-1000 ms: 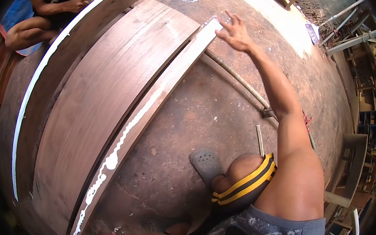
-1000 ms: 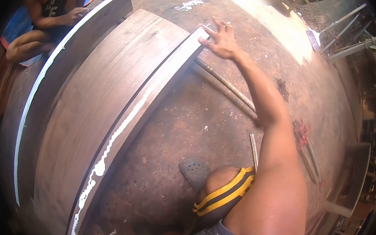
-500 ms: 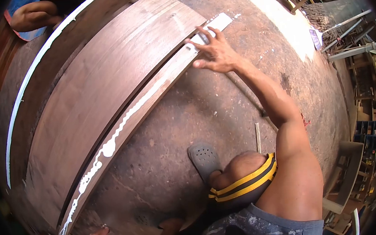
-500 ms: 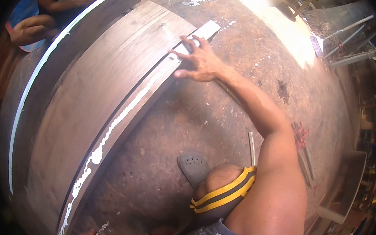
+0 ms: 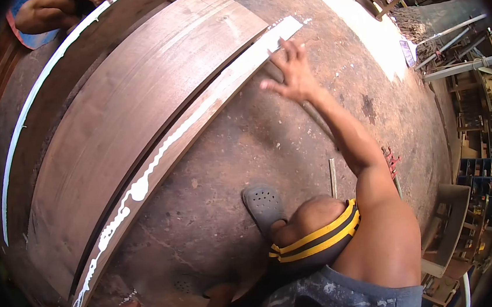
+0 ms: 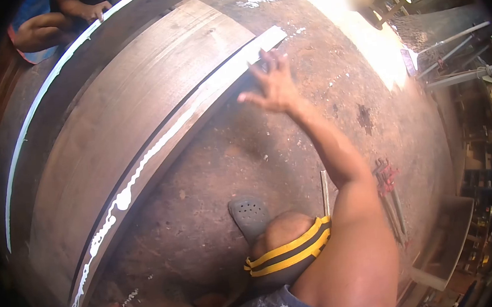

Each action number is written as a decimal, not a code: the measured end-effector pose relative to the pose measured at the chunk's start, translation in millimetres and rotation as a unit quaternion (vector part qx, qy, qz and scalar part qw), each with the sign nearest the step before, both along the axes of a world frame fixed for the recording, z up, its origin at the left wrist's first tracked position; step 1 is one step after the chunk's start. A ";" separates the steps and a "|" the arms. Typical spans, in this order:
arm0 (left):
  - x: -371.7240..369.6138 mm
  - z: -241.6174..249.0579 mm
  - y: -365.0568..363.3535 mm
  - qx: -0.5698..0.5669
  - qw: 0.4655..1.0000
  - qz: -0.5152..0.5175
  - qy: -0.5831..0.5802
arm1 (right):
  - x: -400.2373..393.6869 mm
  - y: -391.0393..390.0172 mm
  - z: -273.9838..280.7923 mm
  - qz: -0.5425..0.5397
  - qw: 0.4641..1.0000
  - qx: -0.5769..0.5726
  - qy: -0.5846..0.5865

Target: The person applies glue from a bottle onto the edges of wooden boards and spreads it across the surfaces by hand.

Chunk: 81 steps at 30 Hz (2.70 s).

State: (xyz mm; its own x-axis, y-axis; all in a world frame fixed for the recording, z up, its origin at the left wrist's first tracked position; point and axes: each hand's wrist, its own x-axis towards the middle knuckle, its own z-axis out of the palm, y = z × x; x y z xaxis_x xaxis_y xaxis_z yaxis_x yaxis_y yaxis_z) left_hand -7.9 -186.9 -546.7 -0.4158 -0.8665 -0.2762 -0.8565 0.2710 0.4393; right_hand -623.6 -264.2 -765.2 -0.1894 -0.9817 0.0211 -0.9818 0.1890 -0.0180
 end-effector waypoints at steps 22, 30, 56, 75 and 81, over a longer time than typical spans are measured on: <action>2.1 -2.0 -3.9 0.011 1.000 -0.002 0.002 | 140.5 10.7 15.9 0.208 0.976 -0.043 -0.040; 5.9 -5.0 -5.4 0.016 1.000 0.025 0.002 | 153.4 9.5 18.7 0.271 0.962 0.007 0.004; 3.1 -0.2 1.5 -0.007 1.000 0.018 -0.004 | 171.6 -22.2 34.1 0.236 0.969 -0.014 -0.069; 32.1 12.8 48.8 -0.050 0.976 0.179 -0.112 | 134.5 4.5 2.6 0.103 0.993 -0.048 0.030; 47.2 10.6 32.2 -0.163 0.971 0.071 -0.159 | 245.8 -0.3 16.1 0.385 0.911 -0.034 -0.145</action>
